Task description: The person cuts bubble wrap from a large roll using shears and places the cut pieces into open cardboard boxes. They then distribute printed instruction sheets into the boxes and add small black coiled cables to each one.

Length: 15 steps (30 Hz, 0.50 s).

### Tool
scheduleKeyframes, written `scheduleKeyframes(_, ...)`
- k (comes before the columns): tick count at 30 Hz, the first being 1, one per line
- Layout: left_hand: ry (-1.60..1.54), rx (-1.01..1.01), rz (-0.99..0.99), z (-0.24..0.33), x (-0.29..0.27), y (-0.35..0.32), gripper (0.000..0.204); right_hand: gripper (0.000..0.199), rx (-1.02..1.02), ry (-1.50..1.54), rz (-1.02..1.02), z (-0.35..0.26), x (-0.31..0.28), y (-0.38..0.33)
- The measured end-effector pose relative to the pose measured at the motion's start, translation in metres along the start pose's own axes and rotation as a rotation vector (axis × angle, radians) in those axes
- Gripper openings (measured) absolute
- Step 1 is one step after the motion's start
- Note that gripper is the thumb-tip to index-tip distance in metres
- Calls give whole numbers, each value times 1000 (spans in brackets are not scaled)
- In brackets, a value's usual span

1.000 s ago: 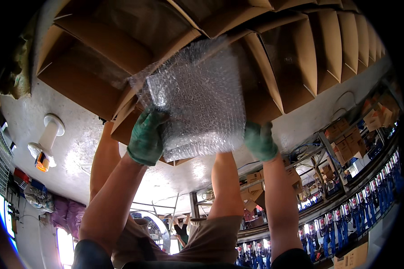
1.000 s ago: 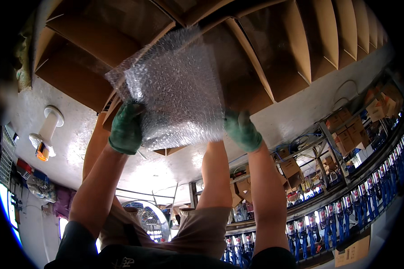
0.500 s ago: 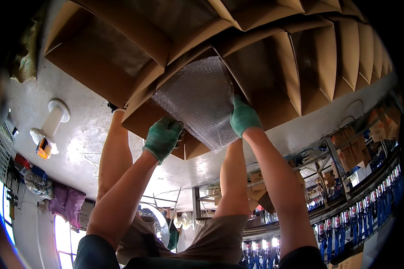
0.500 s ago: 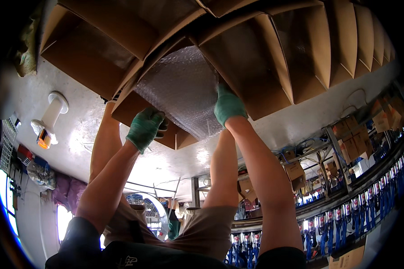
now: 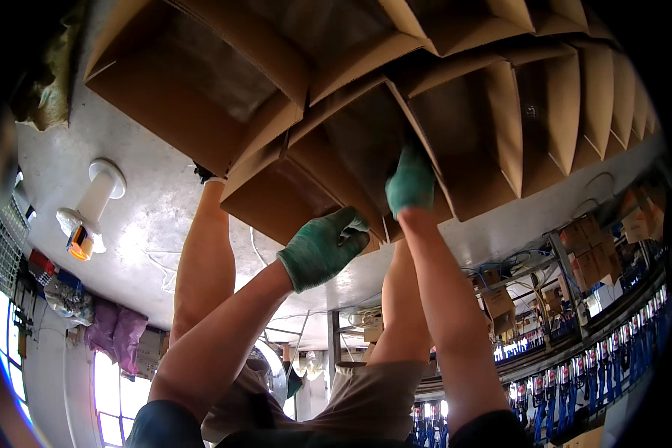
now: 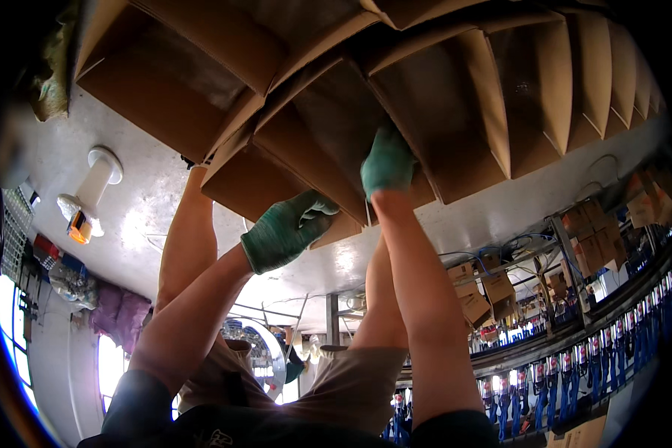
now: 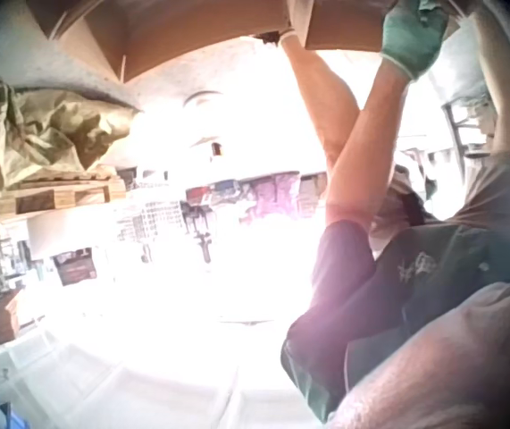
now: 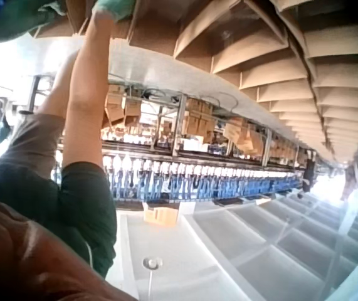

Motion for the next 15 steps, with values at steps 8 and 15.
scheduleKeyframes(8,1,23,-27,14,5,2,33,41,-124,265,-152,-42,66,17)
scheduleKeyframes(15,-1,94,59,-1,-4,5,26,43,-314,272,-23,-50,97,32)
Point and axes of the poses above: each hand's wrist, its own y-axis towards the middle knuckle, its own x-axis out of the palm, z = x × y, the point moved 8 cm from there along y, towards the middle knuckle, and after that the axes turned 12 degrees about -y, right-handed, at the moved point
